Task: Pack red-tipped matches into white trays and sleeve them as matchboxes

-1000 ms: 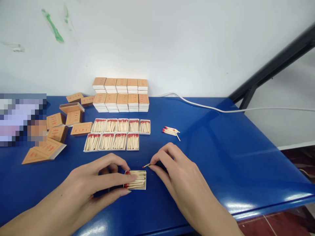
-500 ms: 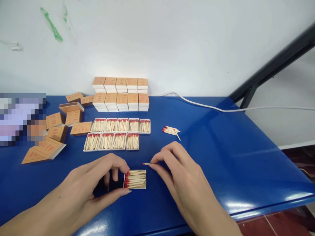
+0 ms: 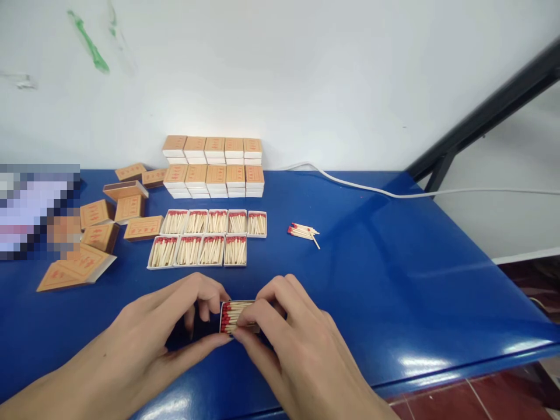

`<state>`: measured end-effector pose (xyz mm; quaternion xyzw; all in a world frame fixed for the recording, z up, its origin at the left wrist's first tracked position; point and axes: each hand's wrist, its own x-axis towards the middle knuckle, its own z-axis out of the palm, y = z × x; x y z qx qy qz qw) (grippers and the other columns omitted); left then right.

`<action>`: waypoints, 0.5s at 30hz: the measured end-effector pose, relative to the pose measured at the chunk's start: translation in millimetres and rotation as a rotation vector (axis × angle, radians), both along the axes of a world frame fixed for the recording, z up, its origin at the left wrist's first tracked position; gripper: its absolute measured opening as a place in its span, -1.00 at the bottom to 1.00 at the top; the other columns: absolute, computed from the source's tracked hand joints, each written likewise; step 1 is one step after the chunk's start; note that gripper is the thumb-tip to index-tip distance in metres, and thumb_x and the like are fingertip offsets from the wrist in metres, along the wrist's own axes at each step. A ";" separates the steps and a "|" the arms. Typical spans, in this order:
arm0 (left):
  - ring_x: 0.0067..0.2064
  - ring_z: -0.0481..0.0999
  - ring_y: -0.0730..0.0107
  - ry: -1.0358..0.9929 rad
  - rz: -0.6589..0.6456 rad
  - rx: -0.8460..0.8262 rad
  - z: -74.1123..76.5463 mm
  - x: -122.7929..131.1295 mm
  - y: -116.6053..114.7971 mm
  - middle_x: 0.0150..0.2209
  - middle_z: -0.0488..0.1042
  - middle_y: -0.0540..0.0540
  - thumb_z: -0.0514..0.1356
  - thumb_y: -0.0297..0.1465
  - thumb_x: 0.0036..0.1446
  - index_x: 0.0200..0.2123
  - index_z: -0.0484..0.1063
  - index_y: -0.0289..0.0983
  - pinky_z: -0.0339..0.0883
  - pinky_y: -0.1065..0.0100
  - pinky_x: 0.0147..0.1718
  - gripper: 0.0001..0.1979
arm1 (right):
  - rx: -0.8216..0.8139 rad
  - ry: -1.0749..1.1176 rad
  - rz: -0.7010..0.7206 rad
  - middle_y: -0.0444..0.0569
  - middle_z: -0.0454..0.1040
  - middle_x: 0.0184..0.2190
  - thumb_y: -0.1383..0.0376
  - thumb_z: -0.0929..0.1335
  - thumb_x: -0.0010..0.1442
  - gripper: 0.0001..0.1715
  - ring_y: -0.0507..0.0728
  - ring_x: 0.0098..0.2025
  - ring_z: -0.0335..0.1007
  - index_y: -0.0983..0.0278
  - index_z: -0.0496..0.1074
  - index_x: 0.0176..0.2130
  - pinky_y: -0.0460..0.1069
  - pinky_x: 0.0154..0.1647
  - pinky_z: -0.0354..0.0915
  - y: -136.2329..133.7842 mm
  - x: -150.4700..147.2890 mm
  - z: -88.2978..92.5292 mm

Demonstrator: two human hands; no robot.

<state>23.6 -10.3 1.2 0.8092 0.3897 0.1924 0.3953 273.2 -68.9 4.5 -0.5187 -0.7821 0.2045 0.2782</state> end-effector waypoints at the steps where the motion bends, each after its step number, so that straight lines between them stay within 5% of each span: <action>1: -0.25 0.49 0.45 -0.006 -0.004 0.004 0.2 0.3 -0.1 -0.14 0.49 0.16 0.35 -0.47 0.47 0.00 0.38 -0.03 0.37 0.42 -0.28 -0.75 | 0.006 0.001 -0.011 -0.04 0.51 -0.07 0.29 0.39 0.65 -0.90 0.11 -0.12 0.59 0.13 0.55 0.01 -0.02 -0.16 0.59 0.1 0.9 1.4; 10: -0.26 0.53 0.45 0.022 -0.006 0.090 4.1 2.5 -0.9 -0.14 0.50 0.16 0.38 -0.50 0.45 0.07 0.41 0.00 0.34 0.44 -0.34 -0.68 | 0.135 -0.010 -0.285 -0.08 0.60 -0.07 0.29 0.44 0.61 -0.84 0.11 -0.14 0.62 0.05 0.61 0.10 -0.02 -0.14 0.59 -8.2 5.8 -3.0; 15: -0.22 0.59 0.45 0.012 0.025 0.124 7.2 3.8 1.3 -0.12 0.55 0.17 0.46 -0.50 0.38 0.13 0.44 0.05 0.41 0.47 -0.29 -0.56 | 0.212 -0.130 -0.309 0.16 0.56 0.20 0.34 0.38 0.62 -0.44 0.27 0.13 0.61 0.14 0.44 0.50 0.08 -0.03 0.66 -33.4 -5.6 -23.0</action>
